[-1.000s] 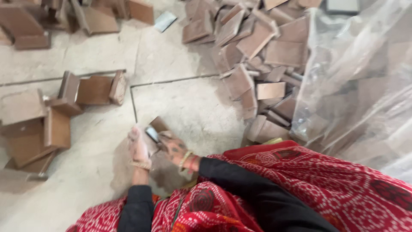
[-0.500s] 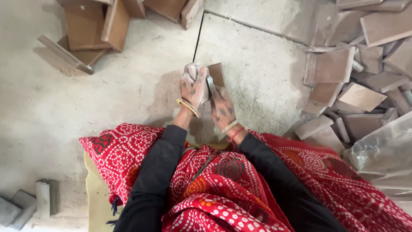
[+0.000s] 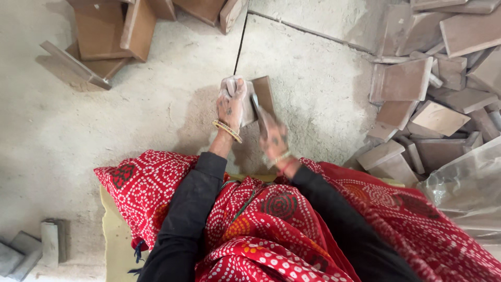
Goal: The person sits on a cushion on the workshop floor and smooths small flat stone pieces one at a time, rubbing each piece with a small abrasive block by hand, turning pieces over to work different faces, and setting finished pieces aside near piles of similar pieces.
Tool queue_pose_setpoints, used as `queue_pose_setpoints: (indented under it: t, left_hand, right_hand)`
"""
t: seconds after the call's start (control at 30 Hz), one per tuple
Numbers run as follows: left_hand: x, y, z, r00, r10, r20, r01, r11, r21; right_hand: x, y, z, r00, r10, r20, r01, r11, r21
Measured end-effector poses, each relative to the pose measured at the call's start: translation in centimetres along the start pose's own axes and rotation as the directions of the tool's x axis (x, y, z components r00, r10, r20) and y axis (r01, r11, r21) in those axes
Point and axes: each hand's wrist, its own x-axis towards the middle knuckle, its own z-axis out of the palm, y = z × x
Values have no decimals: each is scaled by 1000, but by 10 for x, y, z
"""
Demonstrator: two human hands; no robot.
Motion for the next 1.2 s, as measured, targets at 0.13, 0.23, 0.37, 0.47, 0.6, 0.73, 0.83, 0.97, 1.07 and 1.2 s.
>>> queue_pose_setpoints:
  t: [0.13,0.23,0.37,0.47,0.6,0.73,0.83,0.97,1.07,1.2]
  left_hand:
    - [-3,-1,1,998,55,16,-56,995,78]
    - [-5,-4,-1,999,-4,54,-2,995,101]
    - [2,-22,0,999,-1,41,1,1000,-1]
    - [16,-46,7,999,9,40,-3,988,-152]
    - [24,-70,6,940,-147,306,329,618,-714]
    - [19,-59,-11,952,-124,280,292,642,-709]
    - [12,-34,-13,928,-221,300,372,593,-714]
    - [10,-19,-14,910,-278,307,413,676,-610]
    - [12,-28,-19,945,-175,276,321,663,-677]
    - [16,-45,-7,933,-241,267,357,700,-618]
  right_hand:
    - [-26,12,15,927,341,153,-353,934,59]
    - [9,32,28,996,-83,-29,83,996,6]
    - [82,40,34,998,-52,-46,51,998,-19]
    - [83,16,25,996,-24,-88,31,996,81]
    - [29,-26,10,973,-151,-177,167,983,76]
    - [17,-36,6,999,12,44,-16,996,87]
    - [25,-37,3,980,168,103,-150,975,-165]
    - [4,-52,-2,978,-156,-140,155,988,-17]
    - [-9,-52,-3,993,-103,-54,105,994,32]
    - [-12,-39,4,988,153,-28,-154,987,-52]
